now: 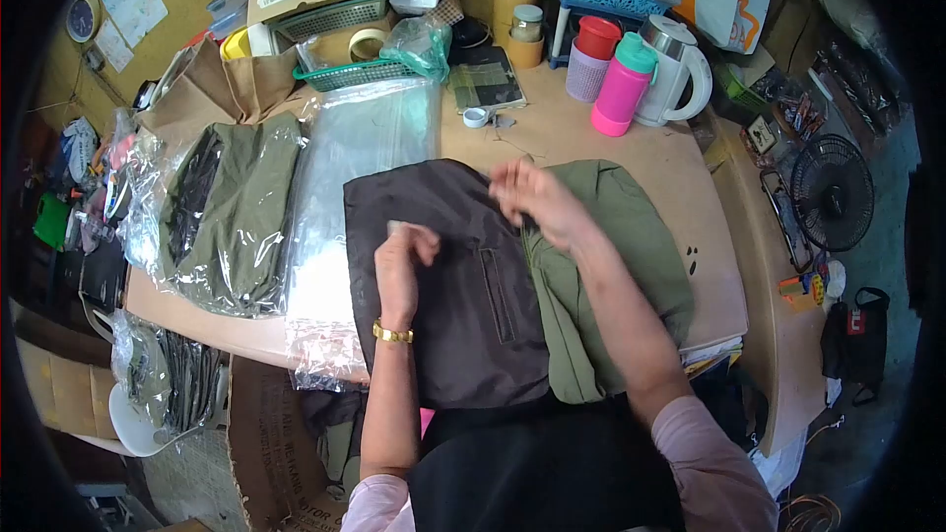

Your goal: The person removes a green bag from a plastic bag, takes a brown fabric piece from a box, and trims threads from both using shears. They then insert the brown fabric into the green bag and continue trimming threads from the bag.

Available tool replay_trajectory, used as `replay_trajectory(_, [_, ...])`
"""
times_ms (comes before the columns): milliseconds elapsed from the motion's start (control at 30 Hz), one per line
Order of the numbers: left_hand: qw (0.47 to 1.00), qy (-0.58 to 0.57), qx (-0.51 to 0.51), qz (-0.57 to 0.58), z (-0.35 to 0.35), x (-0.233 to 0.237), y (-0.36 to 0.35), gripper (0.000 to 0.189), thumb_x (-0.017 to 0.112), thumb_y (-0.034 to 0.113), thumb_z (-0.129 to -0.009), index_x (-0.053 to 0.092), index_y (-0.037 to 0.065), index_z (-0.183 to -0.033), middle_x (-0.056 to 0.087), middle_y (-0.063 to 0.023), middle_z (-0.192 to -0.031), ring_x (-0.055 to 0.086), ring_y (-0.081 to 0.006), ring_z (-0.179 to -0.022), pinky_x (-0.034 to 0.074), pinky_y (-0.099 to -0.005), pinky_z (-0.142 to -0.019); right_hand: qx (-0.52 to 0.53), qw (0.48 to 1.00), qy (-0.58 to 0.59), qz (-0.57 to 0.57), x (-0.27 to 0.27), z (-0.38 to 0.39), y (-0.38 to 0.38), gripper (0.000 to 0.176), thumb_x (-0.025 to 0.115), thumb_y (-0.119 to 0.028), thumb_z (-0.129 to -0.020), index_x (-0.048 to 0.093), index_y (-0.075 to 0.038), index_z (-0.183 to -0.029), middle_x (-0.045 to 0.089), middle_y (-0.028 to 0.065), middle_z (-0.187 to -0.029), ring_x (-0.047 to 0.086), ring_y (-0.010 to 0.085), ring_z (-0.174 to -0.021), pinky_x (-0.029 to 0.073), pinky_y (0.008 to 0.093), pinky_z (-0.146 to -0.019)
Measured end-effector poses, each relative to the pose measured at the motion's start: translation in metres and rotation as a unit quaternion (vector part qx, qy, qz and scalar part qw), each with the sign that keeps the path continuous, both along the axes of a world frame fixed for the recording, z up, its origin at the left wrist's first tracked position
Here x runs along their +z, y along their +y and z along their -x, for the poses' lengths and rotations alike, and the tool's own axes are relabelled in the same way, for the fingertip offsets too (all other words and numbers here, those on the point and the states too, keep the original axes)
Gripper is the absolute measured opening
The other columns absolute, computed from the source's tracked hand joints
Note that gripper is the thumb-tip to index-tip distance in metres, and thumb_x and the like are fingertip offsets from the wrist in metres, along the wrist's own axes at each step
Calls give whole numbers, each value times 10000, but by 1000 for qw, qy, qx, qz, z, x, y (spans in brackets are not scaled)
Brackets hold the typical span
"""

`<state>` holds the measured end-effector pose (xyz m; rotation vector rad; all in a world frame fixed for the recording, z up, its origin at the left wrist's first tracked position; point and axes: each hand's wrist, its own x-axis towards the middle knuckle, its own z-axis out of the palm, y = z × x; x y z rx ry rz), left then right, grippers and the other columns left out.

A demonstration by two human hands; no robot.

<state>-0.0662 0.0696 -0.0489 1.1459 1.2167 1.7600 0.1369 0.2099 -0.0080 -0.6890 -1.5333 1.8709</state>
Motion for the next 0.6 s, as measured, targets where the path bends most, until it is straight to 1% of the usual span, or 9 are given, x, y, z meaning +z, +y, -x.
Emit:
replay_trajectory(33, [976, 211, 51, 7, -11, 15, -8, 457, 441, 412, -1039, 661, 18, -967, 650, -153, -1144, 616, -301, -1075, 465, -413, -961, -33, 999, 5, -10, 8, 8, 15, 278, 623, -62, -948, 530, -31, -1208, 570, 30, -926, 551, 70, -713, 438, 210, -566])
replay_trajectory(100, [829, 554, 48, 62, -34, 29, -30, 497, 516, 457, -980, 579, 79, -1296, 495, -181, -1432, 405, -364, -1384, 264, -576, -1140, -125, 987, -70, -68, -1, 25, 59, 257, 643, -105, -920, 567, -31, -1154, 613, 52, -981, 608, 133, -793, 511, 296, -681])
replay_trajectory(133, [802, 588, -5, 104, -44, 18, -41, 580, 520, 502, -960, 508, 104, -1382, 413, -181, -1499, 325, -369, -1429, 184, -618, -1148, -124, 987, -70, -68, -15, 30, 82, 257, 643, -105, -920, 567, -31, -1154, 613, 52, -981, 608, 133, -793, 511, 296, -681])
replay_trajectory(200, [722, 679, -40, 127, -63, 2, -66, 738, 503, 594, -926, 404, 151, -1508, 316, -174, -1574, 265, -371, -1465, 119, -665, -1151, -280, 877, -224, -320, -32, 36, 112, 322, 681, -169, -887, 579, -14, -1150, 646, 110, -1056, 653, 224, -882, 527, 345, -766])
replay_trajectory(367, [729, 666, -66, 144, -93, 6, -98, 748, 509, 592, -927, 379, 155, -1519, 265, -170, -1598, 228, -375, -1481, 122, -668, -1151, -108, 914, -220, -323, -10, 60, 47, 586, 772, -359, -809, 549, -16, -1229, 597, 217, -1223, 612, 337, -1105, 466, 403, -966])
replay_trajectory(433, [739, 656, -83, 127, -97, 7, -97, 718, 501, 573, -941, 389, 151, -1512, 271, -168, -1595, 225, -374, -1483, 128, -649, -1160, -79, 869, -240, -425, -20, 89, 7, 793, 825, -462, -738, 498, -22, -1310, 582, 243, -1241, 554, 394, -1191, 435, 442, -1027])
replay_trajectory(500, [757, 638, -106, 93, -88, 10, -97, 751, 625, 525, -893, 404, 142, -1499, 268, -188, -1591, 238, -394, -1472, 153, -618, -1168, -57, 807, -310, -499, -22, 100, -26, 774, 823, -434, -737, 511, -22, -1314, 585, 252, -1259, 569, 415, -1181, 452, 459, -1007])
replay_trajectory(567, [819, 561, 82, 85, -66, 31, -98, 904, 753, 482, -794, 368, 81, -1507, 267, -254, -1567, 256, -436, -1446, 171, -660, -1133, 60, 811, -397, -426, -8, 102, -20, 620, 786, -358, -782, 573, -13, -1251, 672, 238, -1081, 634, 421, -1060, 493, 456, -943])
replay_trajectory(600, [819, 540, 170, 94, -50, 26, -95, 986, 807, 442, -741, 335, 33, -1505, 266, -298, -1544, 273, -469, -1422, 206, -637, -1127, 64, 832, -346, -429, -3, 98, -14, 550, 765, -312, -799, 593, -15, -1229, 687, 226, -1001, 663, 381, -991, 508, 441, -912])
